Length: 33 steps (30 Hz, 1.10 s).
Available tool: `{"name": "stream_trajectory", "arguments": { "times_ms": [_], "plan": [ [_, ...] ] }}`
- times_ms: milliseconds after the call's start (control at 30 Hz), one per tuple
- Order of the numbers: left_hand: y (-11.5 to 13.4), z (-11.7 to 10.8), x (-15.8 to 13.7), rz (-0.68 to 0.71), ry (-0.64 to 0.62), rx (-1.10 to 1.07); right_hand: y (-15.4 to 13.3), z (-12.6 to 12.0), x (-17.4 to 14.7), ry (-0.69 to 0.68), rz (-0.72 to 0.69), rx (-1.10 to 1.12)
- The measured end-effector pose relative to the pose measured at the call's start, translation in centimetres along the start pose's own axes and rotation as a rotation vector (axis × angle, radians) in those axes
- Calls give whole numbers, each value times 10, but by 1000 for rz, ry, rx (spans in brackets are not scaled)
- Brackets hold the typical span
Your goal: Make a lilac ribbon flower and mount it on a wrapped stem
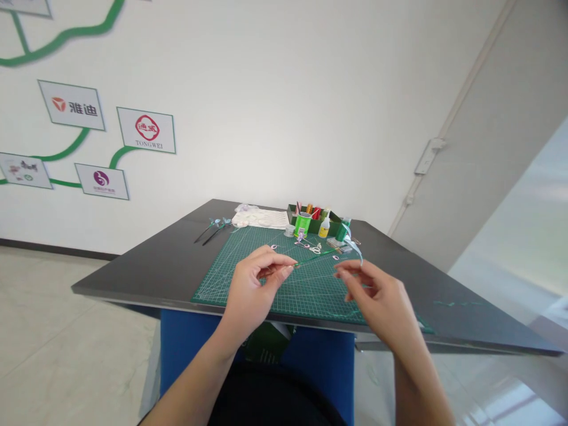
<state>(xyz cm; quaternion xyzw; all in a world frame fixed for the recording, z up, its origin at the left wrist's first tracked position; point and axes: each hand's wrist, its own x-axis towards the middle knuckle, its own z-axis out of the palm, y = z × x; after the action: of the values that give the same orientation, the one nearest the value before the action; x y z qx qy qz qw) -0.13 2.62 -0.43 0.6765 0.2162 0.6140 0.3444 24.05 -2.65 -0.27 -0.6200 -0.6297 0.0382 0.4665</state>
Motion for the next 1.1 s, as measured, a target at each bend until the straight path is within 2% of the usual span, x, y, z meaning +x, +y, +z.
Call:
{"name": "stream_trajectory", "arguments": {
  "times_ms": [67, 133, 200, 267, 533, 800, 1000, 1100],
  "plan": [
    [3, 0, -2, 27, -9, 40, -28, 21, -16, -125, -29, 236],
    [5, 0, -4, 50, -14, 71, -44, 38, -25, -194, -38, 439],
    [6, -1, -5, 63, -9, 94, -49, 50, -29, -232, -12, 587],
    [6, -2, -6, 68, 2, 114, -49, 55, -31, -240, 25, 644],
    [8, 1, -6, 83, -12, 161, -44, 48, -50, -134, -71, 366],
    [10, 2, -10, 111, 4, 221, -42, 33, -66, -108, -268, 240],
    [12, 3, -10, 179, -2, 296, -66, 1, -68, -322, -325, 225],
    [12, 5, -10, 191, -36, 322, -84, -17, -58, -363, -362, 250]
  ]
}}
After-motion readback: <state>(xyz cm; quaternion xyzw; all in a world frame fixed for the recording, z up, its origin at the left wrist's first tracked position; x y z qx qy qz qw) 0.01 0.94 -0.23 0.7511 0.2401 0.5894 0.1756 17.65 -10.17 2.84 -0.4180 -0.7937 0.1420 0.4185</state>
